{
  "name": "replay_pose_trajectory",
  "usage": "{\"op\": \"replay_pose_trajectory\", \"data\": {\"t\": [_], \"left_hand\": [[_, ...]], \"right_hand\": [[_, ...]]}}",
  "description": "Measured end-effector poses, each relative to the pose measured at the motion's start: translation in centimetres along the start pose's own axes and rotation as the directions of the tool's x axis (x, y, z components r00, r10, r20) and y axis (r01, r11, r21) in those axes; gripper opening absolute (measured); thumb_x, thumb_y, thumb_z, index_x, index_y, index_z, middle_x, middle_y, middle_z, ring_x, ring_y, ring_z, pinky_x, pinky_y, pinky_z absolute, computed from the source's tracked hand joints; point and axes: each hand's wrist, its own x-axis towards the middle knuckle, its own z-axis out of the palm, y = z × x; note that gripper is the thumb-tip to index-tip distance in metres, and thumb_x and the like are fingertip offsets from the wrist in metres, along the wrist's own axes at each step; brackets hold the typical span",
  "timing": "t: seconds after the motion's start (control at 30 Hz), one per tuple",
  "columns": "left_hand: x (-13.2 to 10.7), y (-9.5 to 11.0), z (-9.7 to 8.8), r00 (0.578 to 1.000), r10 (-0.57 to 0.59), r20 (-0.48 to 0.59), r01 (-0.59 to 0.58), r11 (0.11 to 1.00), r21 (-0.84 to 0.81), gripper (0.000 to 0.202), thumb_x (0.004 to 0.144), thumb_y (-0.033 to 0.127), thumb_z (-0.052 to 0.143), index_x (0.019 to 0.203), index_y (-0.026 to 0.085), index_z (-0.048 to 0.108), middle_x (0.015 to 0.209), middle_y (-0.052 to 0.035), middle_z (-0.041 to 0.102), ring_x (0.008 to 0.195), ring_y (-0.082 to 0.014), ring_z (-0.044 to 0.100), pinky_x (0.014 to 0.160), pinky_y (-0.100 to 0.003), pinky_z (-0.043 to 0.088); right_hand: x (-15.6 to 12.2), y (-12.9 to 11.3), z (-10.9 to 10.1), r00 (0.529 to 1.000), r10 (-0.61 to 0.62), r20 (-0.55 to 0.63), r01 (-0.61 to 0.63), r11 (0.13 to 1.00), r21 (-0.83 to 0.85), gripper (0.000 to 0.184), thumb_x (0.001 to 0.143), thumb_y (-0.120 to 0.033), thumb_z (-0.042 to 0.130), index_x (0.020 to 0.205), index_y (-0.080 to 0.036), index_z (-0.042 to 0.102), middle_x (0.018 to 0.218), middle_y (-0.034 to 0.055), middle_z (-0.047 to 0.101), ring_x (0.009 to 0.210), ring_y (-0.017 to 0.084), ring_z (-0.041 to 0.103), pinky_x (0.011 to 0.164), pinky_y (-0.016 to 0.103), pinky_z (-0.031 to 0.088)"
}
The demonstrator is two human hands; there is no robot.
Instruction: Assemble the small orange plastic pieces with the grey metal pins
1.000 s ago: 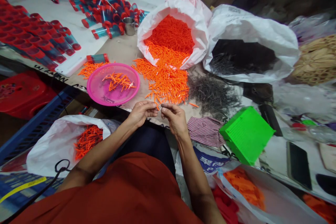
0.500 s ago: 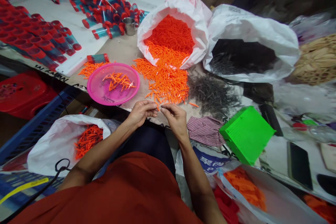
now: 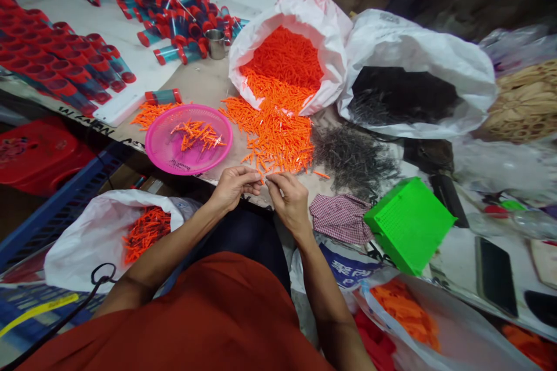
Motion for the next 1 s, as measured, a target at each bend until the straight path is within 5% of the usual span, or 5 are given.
{"op": "replay_pose_trajectory", "data": {"t": [1.0], "left_hand": [[0.05,-0.08,-0.34,0.995,0.103,0.015,-0.104,0.987,0.122,0.025,0.057,0.029,0.076,0.07,0.01,0.065,0.057,-0.0014,0.065,0.047,-0.0112,0.06,0.05,-0.023,0.051]], "right_hand": [[0.26,0.72,-0.14,0.983,-0.174,0.063,0.181,0.974,-0.134,0.019,0.089,-0.019,0.044,0.095,-0.019,0.062,0.081,0.0074,0.06,0.078,0.019,0.055,0.072,0.032,0.046]]}}
